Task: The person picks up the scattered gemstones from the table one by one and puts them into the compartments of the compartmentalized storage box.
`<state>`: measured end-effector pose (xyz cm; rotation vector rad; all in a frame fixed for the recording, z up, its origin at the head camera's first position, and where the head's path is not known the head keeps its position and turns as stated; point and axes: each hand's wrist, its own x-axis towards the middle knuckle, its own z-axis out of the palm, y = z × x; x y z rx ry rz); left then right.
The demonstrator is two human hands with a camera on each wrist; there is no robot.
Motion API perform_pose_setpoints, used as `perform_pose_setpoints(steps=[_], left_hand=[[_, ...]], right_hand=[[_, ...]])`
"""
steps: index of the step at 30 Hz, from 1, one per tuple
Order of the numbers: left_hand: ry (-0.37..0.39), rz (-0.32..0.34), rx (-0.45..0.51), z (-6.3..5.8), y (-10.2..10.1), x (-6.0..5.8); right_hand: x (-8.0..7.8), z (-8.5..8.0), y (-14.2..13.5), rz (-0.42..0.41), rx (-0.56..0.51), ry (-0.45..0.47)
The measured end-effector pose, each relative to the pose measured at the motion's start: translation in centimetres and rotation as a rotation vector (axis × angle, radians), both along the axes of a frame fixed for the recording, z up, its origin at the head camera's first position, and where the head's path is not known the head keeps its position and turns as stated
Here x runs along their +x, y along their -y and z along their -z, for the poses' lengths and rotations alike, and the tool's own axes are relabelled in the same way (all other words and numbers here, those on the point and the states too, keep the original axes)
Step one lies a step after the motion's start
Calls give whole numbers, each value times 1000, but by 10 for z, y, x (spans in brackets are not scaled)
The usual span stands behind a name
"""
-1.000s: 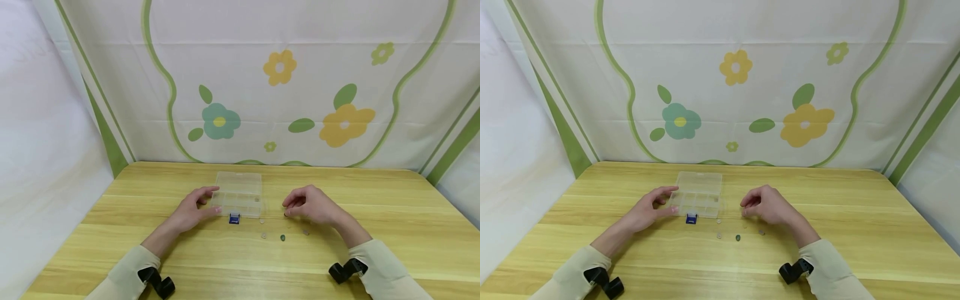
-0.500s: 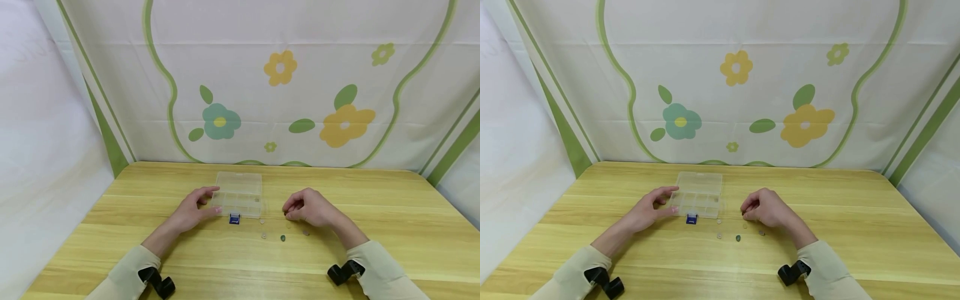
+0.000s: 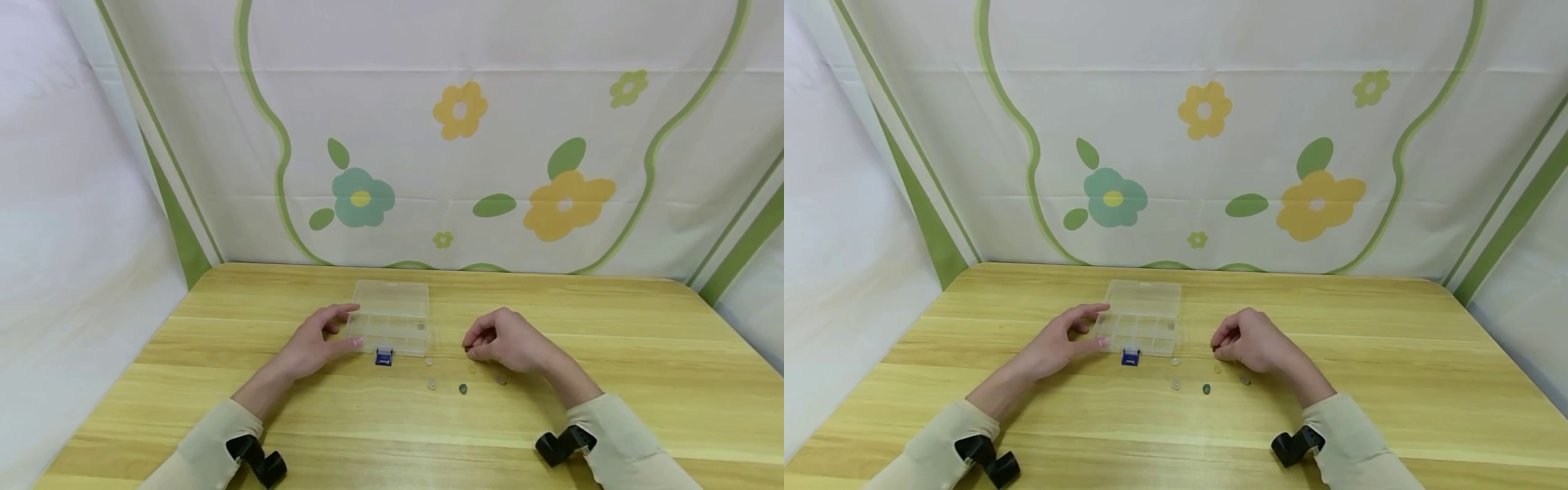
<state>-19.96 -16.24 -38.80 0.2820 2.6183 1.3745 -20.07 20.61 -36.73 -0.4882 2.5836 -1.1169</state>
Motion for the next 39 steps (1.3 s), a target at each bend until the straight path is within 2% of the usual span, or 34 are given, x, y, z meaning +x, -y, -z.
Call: perform_pose_setpoints(steps=[30, 39], left_hand=[[2, 6, 1, 0, 2, 0], [2, 1, -9, 2, 1, -2]], right_hand=[[-1, 1, 1, -47, 3, -46], [-2, 2, -1, -8, 5, -74]])
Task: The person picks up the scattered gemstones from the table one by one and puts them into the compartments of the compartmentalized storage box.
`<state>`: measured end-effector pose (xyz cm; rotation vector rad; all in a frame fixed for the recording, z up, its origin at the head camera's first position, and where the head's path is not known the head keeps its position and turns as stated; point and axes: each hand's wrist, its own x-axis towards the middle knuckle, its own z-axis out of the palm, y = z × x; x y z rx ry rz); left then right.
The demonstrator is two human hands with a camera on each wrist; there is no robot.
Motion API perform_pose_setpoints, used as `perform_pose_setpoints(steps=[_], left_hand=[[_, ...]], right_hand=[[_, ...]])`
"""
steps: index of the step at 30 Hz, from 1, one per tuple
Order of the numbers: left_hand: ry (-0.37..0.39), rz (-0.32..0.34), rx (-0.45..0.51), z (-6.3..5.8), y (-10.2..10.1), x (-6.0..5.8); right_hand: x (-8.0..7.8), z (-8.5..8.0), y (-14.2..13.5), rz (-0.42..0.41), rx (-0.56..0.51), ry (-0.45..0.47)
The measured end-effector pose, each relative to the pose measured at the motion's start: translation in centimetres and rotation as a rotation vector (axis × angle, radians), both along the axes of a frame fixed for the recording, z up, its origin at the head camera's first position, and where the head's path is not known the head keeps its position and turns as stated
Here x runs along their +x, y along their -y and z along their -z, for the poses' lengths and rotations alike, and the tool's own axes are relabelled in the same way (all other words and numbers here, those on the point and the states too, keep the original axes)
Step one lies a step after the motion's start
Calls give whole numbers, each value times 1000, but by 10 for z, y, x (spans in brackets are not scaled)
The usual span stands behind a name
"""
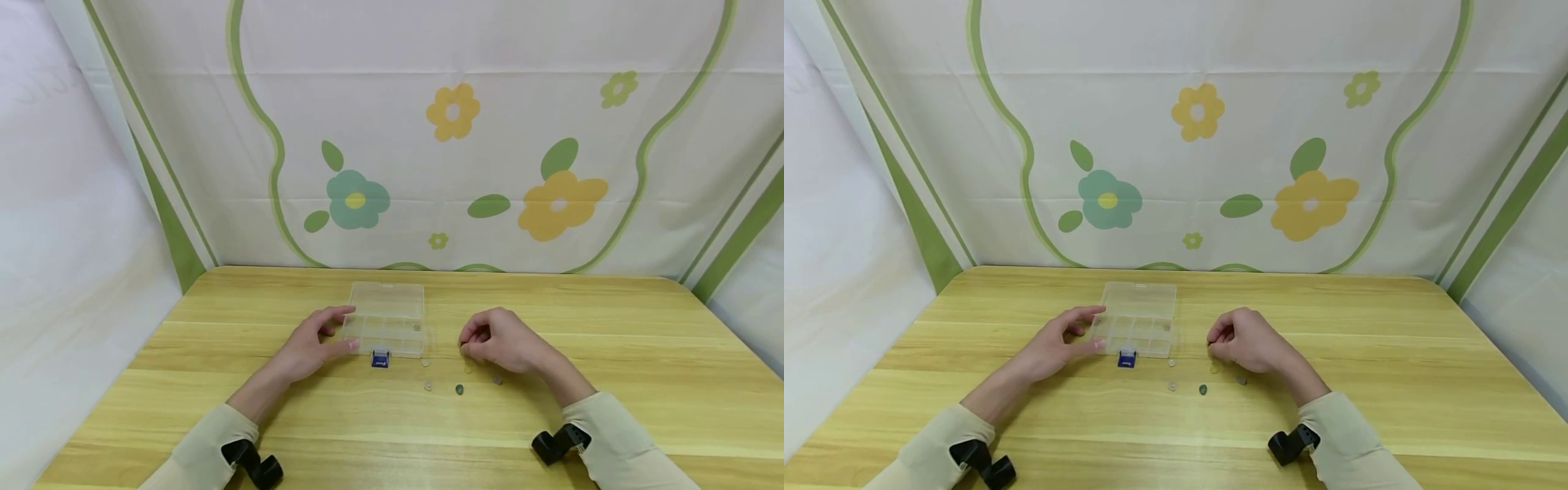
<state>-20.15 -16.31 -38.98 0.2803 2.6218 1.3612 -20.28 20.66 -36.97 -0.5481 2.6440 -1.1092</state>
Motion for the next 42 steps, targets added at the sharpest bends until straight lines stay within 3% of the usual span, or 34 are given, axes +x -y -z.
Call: perform_pose_setpoints(steps=[14, 42], left_hand=[[-3, 6, 5, -3, -2, 0], [7, 0, -4, 0, 0, 0]], right_hand=[[-1, 0, 3, 115, -44, -60], [1, -7, 32, 160, -125, -64]])
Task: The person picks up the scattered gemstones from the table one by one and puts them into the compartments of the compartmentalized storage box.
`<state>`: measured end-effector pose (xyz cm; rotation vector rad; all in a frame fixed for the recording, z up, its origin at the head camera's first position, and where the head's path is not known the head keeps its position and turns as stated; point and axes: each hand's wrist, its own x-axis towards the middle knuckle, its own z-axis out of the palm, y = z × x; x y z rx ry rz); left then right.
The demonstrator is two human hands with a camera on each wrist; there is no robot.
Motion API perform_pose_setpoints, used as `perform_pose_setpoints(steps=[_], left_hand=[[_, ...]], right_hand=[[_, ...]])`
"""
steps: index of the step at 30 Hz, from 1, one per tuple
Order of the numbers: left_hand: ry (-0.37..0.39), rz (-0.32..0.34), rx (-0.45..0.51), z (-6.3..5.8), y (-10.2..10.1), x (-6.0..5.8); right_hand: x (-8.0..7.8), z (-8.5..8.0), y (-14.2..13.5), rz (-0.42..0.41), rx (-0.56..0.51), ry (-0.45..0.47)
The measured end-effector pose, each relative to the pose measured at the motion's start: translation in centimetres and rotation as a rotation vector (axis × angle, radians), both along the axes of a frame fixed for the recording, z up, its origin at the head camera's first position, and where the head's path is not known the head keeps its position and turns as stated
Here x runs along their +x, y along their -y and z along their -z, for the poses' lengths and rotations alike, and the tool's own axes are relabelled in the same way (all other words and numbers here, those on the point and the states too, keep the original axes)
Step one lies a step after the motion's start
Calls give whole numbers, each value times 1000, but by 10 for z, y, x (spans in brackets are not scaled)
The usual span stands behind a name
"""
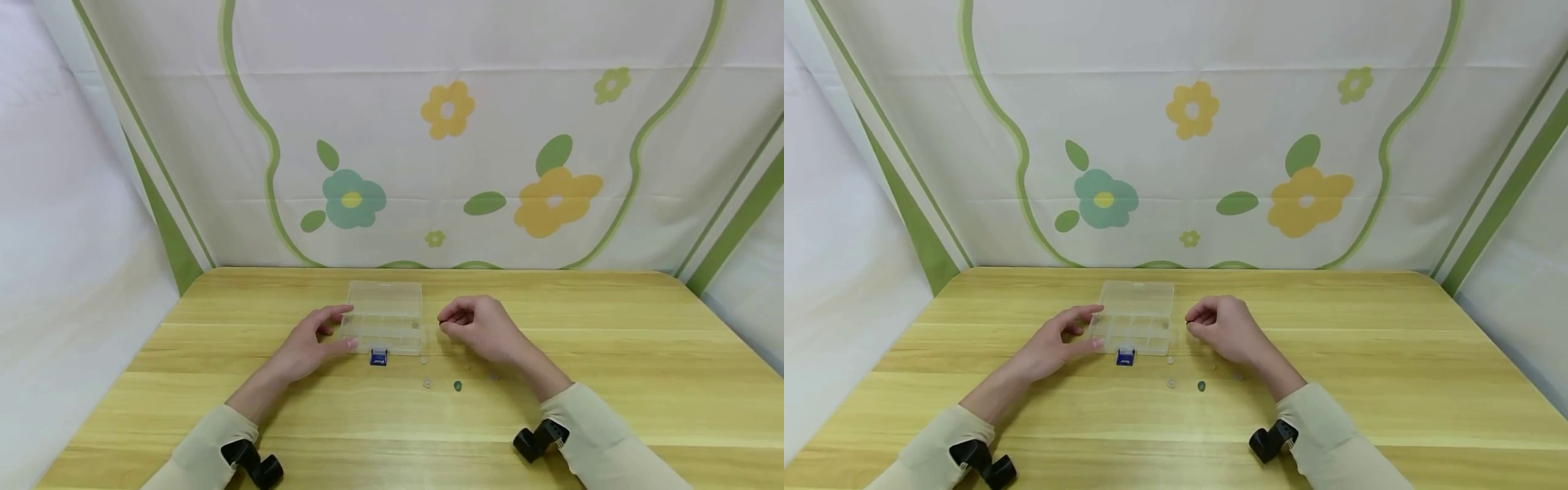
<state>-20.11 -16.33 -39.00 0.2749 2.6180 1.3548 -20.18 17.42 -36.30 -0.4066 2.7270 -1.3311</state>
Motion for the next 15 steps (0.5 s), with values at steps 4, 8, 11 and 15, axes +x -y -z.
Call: perform_pose_setpoints(steps=[4, 8, 11, 15], left_hand=[[2, 2, 1, 0, 0, 0], [3, 1, 0, 1, 1, -1], [4, 4, 2, 1, 1, -1], [4, 7, 3, 1, 1, -2]], right_hand=[[-3, -2, 7, -15, -13, -4], [-7, -2, 14, -35, -27, -5], [-8, -2, 19, -44, -34, -4], [-8, -3, 25, -40, -38, 3]])
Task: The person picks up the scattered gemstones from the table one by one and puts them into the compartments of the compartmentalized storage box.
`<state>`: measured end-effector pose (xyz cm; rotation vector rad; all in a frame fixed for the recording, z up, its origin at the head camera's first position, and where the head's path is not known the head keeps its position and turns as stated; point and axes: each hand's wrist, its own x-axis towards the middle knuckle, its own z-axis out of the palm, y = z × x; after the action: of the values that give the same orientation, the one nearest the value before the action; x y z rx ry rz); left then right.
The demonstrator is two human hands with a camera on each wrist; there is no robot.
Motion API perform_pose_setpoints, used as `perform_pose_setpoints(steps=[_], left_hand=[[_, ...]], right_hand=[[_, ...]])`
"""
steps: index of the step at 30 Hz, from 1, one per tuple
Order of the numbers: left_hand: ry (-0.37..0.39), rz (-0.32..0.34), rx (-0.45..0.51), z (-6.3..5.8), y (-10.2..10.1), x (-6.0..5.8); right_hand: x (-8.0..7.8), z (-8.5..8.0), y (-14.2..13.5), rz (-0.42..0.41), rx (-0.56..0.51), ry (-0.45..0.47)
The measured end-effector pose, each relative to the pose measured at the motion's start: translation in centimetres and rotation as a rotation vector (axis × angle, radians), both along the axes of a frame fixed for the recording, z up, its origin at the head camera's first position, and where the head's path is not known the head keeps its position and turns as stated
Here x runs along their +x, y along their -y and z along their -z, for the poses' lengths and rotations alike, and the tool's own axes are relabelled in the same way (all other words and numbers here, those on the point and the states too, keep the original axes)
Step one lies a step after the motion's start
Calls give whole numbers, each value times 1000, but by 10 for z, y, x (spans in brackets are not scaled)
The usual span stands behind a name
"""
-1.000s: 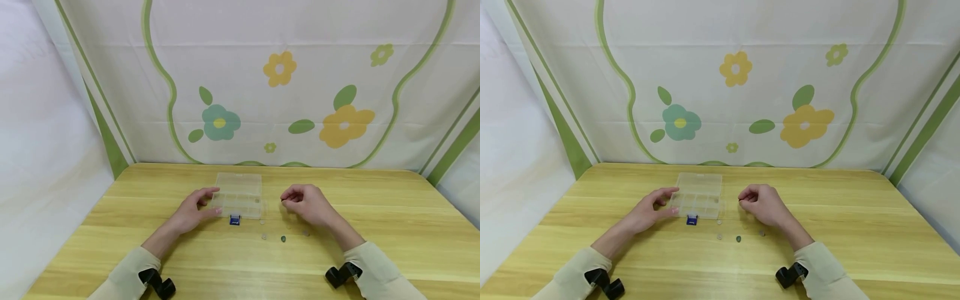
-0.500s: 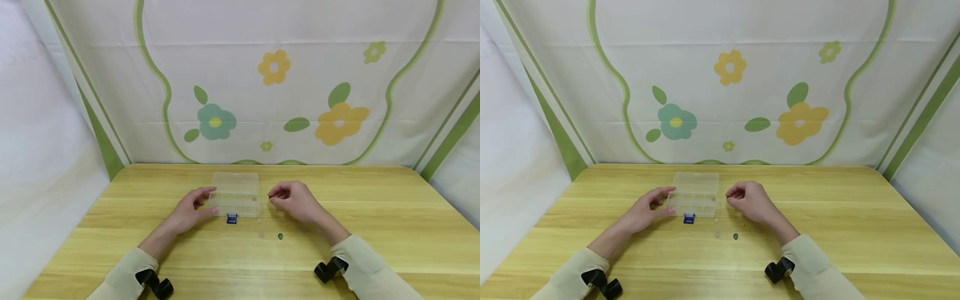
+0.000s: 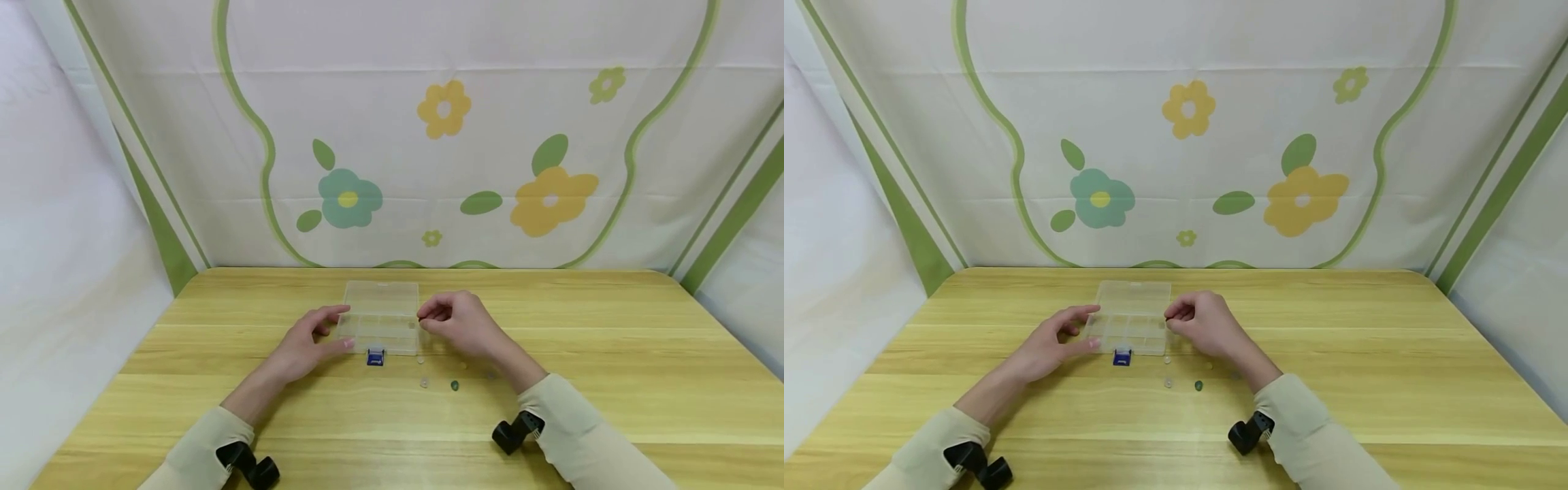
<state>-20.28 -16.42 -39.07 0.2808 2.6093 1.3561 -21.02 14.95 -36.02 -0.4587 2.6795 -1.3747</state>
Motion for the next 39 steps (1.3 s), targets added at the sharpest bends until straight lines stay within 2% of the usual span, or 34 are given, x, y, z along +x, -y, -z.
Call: perform_pose_setpoints(steps=[14, 30, 39], left_hand=[[6, 1, 2, -1, 0, 0], [-9, 14, -1, -1, -1, 0], [0, 6, -8, -1, -1, 1]], right_hand=[[-4, 2, 12, -21, 1, -2], [-3, 6, 18, 7, 31, -2], [-5, 8, 19, -5, 32, -3]])
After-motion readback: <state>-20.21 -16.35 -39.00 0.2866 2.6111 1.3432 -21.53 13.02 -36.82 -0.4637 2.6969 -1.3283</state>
